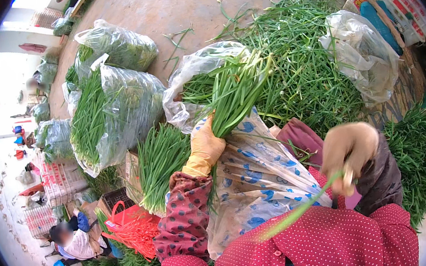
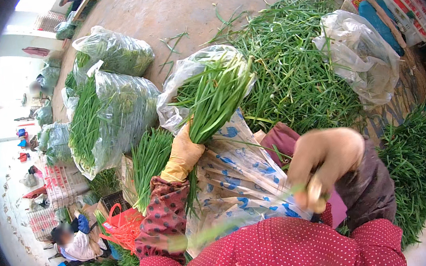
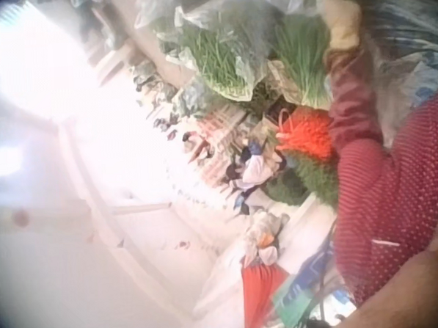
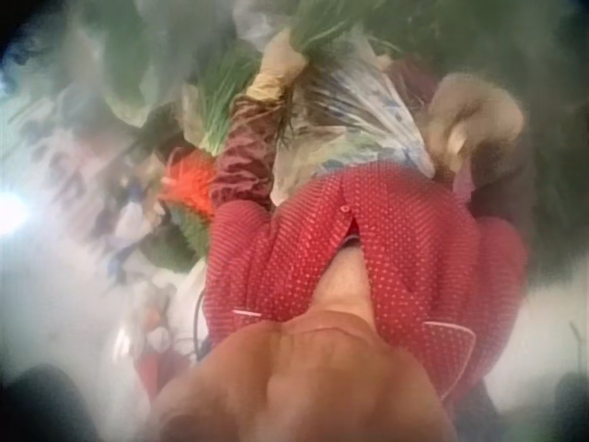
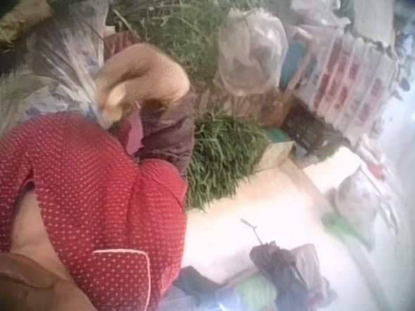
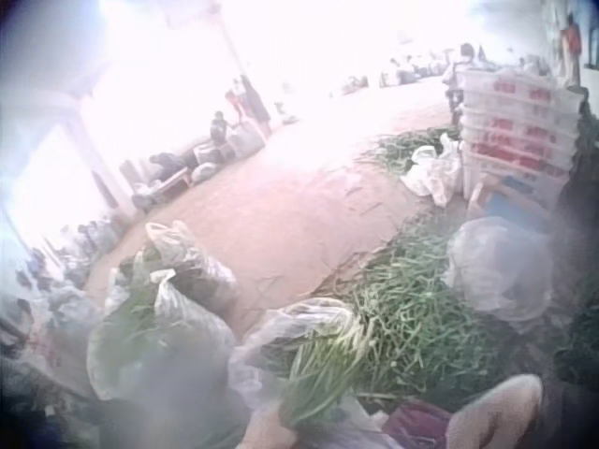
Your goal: The person sorts bunches of green vegetables by hand, aligns the stalks, and secures them with red elastic bands.
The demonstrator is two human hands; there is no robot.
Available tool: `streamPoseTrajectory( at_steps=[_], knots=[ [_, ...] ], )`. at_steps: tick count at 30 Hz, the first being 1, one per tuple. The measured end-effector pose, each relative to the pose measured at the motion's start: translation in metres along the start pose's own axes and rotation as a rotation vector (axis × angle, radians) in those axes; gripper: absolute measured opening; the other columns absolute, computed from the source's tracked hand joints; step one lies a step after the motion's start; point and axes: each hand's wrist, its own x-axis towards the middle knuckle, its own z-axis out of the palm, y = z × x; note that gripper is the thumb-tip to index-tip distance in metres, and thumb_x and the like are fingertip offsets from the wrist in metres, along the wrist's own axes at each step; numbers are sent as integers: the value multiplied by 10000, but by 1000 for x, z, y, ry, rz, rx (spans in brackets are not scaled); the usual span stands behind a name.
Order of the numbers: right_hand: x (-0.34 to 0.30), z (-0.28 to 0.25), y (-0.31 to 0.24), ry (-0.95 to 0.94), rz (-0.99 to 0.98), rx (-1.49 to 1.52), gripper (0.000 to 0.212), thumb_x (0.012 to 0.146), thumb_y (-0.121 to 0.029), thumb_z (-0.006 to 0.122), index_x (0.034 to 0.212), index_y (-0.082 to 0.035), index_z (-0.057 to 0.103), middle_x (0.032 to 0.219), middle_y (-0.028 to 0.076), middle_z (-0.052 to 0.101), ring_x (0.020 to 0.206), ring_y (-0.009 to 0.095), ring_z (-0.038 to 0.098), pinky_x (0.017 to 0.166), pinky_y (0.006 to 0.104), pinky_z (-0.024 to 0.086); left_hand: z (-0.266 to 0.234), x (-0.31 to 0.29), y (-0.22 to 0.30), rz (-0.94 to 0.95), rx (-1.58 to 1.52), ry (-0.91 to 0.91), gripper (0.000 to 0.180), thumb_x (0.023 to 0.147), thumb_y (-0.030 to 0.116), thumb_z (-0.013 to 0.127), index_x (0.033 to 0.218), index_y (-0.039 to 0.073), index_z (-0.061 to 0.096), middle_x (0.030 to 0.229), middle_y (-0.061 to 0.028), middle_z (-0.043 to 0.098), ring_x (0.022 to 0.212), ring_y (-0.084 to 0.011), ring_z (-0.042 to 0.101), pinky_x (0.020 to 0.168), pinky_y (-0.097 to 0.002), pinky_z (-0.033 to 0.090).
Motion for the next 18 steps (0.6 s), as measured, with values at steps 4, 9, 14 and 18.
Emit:
streamPoseTrajectory(
  at_steps=[4,9,14,18],
  knots=[
    [-28,-16,-4,1066,135,-381,346,775,-112,741,1082,23,654,971,153,703,908,175,679,778,292,532,-7,-4,11,75,-11,-13,628,717,83,653,1331,87,522,1070,-191,661,1027,-388,604,898,-422,475],
    [18,-49,7,1503,229,-1570,599,686,-211,821,1222,-66,597,1411,162,471,1309,300,446,1059,369,401,-12,-11,30,169,161,20,613,726,65,663,1325,57,532,1161,-190,635,1109,-373,578,980,-397,439],
    [71,-88,7,1271,689,-1518,791,631,-303,842,1312,-62,518,1548,186,245,1397,345,300,1125,400,313,-15,-13,30,226,103,26,568,724,42,652,1284,29,562,1192,-192,623,1130,-363,574,998,-385,431],
    [64,-115,23,1223,522,-1242,625,675,-346,805,1242,-170,608,1542,199,250,1411,348,269,1111,405,330,-13,-13,25,254,88,27,541,729,34,639,1267,34,579,1185,-193,625,1117,-365,580,991,-387,437]
  ],
)
